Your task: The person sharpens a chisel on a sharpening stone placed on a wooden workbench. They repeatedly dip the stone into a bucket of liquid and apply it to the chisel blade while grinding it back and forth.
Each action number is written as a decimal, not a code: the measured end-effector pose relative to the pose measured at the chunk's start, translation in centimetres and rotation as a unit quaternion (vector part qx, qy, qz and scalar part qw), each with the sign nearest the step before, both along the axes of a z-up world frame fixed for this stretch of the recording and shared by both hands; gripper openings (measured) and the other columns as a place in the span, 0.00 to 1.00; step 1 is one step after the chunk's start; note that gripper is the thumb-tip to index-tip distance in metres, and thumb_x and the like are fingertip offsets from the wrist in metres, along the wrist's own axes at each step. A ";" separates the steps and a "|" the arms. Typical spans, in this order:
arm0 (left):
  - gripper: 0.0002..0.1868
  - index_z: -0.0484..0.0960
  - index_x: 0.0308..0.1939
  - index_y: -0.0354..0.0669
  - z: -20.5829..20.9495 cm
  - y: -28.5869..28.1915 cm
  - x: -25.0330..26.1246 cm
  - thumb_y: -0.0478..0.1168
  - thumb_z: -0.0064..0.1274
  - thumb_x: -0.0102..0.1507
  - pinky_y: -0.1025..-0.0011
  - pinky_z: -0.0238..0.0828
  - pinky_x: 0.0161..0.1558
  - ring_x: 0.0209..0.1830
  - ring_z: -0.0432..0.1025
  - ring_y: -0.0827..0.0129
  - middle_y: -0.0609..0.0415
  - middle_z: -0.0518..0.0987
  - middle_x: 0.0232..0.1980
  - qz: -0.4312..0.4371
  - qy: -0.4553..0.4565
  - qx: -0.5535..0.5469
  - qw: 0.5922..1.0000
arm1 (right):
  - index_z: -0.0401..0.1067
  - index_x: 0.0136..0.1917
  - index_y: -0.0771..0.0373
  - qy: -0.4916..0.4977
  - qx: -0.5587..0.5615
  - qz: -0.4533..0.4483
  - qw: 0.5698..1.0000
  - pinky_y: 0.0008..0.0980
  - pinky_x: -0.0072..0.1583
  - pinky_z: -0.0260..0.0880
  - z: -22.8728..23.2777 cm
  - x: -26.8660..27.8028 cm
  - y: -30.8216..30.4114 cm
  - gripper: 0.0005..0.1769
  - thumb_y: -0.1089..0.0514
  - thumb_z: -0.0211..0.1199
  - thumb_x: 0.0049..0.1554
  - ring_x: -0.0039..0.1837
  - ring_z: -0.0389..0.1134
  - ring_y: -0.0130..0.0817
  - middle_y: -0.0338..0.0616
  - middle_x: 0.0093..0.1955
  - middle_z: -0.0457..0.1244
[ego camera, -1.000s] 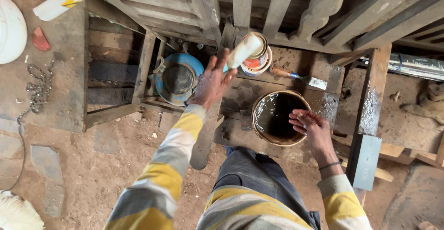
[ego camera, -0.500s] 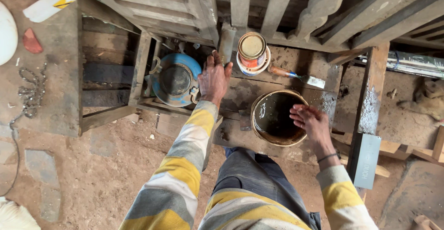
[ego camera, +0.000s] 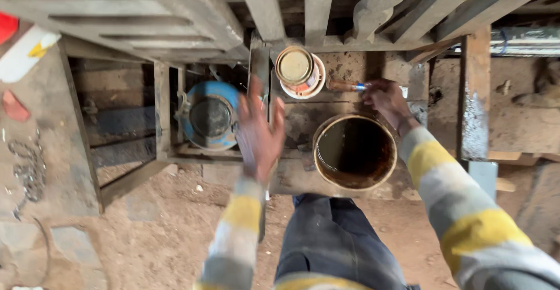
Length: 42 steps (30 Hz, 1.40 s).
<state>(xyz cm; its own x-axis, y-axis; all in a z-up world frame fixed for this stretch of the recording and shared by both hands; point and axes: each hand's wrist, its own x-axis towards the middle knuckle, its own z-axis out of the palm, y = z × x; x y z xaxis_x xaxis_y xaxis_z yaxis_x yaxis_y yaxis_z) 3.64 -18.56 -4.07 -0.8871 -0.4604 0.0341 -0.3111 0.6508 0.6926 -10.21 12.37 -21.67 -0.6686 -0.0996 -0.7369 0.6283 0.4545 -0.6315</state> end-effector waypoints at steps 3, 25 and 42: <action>0.12 0.75 0.51 0.45 0.9 4.0 1.8 0.47 0.49 0.68 0.55 0.76 0.42 0.43 0.78 0.49 0.46 0.78 0.46 -0.119 -0.091 0.064 0.987 | 0.70 0.68 0.53 -0.177 -0.006 0.031 0.984 0.37 0.48 0.74 -7.1 -1.9 -1.5 0.23 0.42 0.52 0.66 0.47 0.72 0.38 0.50 0.51 0.70; 0.13 0.84 0.36 0.40 -14.0 21.0 2.2 0.46 0.52 0.66 0.55 0.78 0.39 0.35 0.81 0.50 0.41 0.84 0.37 -0.301 -0.344 0.081 0.886 | 0.55 0.83 0.54 0.089 -0.053 -0.117 0.988 0.25 0.38 0.66 28.6 18.3 8.2 0.47 0.65 0.68 0.54 0.40 0.63 0.24 0.40 0.46 0.64; 0.57 0.49 0.76 0.37 3.5 34.6 1.3 0.57 0.63 0.53 0.56 0.76 0.50 0.45 0.78 0.43 0.33 0.80 0.47 -0.276 -0.290 0.248 0.882 | 0.66 0.74 0.68 0.240 0.027 -0.283 0.928 0.26 0.41 0.69 32.3 24.0 17.3 0.32 0.67 0.67 0.58 0.41 0.67 0.25 0.40 0.45 0.65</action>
